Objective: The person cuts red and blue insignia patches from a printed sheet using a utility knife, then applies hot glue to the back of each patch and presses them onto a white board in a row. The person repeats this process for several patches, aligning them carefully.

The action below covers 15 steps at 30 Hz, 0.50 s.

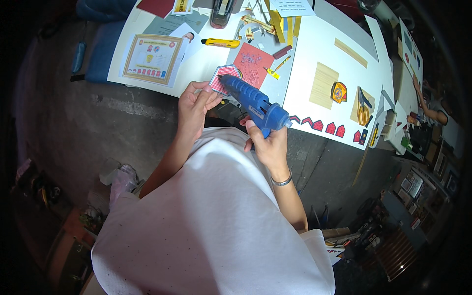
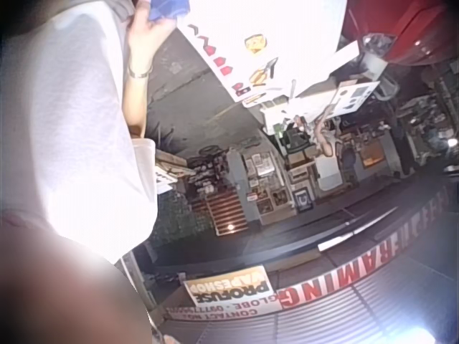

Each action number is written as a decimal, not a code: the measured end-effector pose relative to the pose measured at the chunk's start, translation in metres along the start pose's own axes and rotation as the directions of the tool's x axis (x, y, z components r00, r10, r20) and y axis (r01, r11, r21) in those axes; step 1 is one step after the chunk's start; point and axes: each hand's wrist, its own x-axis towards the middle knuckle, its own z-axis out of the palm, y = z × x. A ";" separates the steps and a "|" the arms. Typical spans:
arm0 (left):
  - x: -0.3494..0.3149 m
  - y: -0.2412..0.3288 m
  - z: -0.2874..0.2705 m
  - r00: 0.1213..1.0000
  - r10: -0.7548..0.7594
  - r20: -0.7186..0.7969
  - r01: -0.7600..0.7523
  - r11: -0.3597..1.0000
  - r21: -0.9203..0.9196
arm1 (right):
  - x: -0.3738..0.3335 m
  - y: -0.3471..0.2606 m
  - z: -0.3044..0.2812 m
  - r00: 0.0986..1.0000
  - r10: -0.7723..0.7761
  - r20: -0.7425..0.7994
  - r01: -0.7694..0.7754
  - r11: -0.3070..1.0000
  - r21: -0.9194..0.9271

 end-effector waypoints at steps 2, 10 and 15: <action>0.000 0.000 0.000 1.000 0.005 0.008 -0.005 1.000 -0.001 | 0.000 0.000 0.000 1.000 0.000 0.006 0.000 1.000 -0.013; 0.001 -0.002 -0.003 0.999 0.003 0.037 -0.002 1.000 -0.019 | -0.001 0.002 -0.002 1.000 -0.013 0.020 0.014 0.999 -0.036; 0.001 -0.001 -0.003 0.999 0.007 0.036 -0.005 0.999 -0.049 | -0.003 0.001 0.000 1.000 0.016 0.005 -0.016 1.000 -0.014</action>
